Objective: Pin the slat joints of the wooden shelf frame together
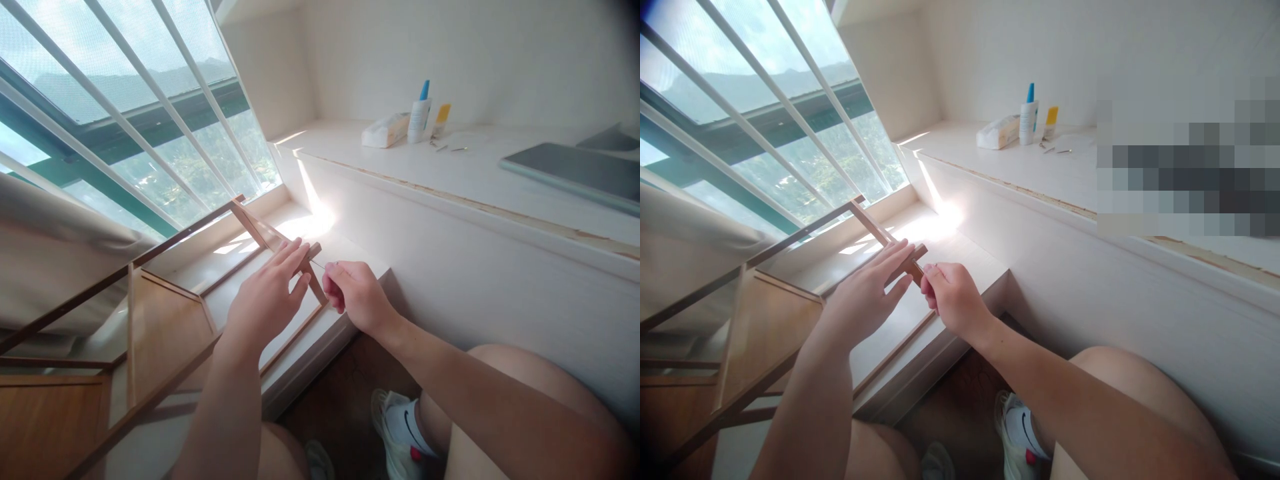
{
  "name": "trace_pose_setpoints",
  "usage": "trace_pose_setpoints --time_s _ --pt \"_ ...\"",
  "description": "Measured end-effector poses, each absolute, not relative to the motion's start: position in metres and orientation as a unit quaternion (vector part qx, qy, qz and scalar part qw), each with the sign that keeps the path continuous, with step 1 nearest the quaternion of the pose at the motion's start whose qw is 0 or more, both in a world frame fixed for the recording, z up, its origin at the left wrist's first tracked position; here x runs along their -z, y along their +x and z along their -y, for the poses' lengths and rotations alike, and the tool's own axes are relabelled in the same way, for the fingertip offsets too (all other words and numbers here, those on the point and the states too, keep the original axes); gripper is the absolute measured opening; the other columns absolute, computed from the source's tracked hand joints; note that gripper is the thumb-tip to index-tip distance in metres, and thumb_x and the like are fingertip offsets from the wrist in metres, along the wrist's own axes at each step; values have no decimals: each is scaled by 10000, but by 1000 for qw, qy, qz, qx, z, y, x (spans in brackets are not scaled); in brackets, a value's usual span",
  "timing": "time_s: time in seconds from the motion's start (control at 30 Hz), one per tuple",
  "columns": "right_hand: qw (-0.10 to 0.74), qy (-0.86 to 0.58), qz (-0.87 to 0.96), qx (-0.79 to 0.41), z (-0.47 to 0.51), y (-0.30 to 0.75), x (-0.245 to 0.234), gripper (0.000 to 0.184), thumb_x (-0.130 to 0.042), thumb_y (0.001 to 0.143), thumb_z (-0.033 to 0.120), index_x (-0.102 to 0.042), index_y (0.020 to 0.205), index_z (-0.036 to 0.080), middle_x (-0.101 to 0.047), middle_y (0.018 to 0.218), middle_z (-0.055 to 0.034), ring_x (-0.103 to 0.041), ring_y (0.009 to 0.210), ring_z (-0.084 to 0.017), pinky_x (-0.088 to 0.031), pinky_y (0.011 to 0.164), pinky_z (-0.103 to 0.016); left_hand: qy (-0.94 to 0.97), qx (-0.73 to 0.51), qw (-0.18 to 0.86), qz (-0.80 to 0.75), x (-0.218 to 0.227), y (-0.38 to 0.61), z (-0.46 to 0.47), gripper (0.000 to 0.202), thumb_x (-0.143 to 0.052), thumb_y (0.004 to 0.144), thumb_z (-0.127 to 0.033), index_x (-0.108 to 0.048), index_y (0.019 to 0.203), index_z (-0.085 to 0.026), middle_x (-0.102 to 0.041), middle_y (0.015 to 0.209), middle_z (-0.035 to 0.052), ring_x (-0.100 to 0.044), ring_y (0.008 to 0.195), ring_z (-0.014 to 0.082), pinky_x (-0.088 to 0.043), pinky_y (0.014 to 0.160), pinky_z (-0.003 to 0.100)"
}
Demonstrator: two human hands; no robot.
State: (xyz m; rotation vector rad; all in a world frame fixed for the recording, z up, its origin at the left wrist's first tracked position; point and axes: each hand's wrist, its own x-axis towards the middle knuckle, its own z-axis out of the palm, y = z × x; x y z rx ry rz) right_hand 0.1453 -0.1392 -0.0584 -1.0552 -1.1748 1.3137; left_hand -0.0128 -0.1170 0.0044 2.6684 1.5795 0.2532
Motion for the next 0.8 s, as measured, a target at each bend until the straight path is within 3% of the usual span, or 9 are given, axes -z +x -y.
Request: trace_pose_setpoints --time_s 0.2,0.8 --pt "527 -354 375 -675 143 136 60 380 -466 929 437 -557 672 173 -490 481 34 -391 395 -80 -262 380 -200 853 -84 -3 -515 -5 -12 118 479 -396 979 -339 -386 1454 -395 -367 1545 -75 -369 1420 220 -457 1081 401" --pt "509 -305 335 -732 139 141 69 347 -512 895 447 -504 670 183 -459 497 50 -333 411 -69 -220 396 -207 853 -76 -25 -515 -4 -13 119 484 -385 982 -334 -361 1461 -405 -349 1551 -90 -370 1420 214 -479 1057 404"
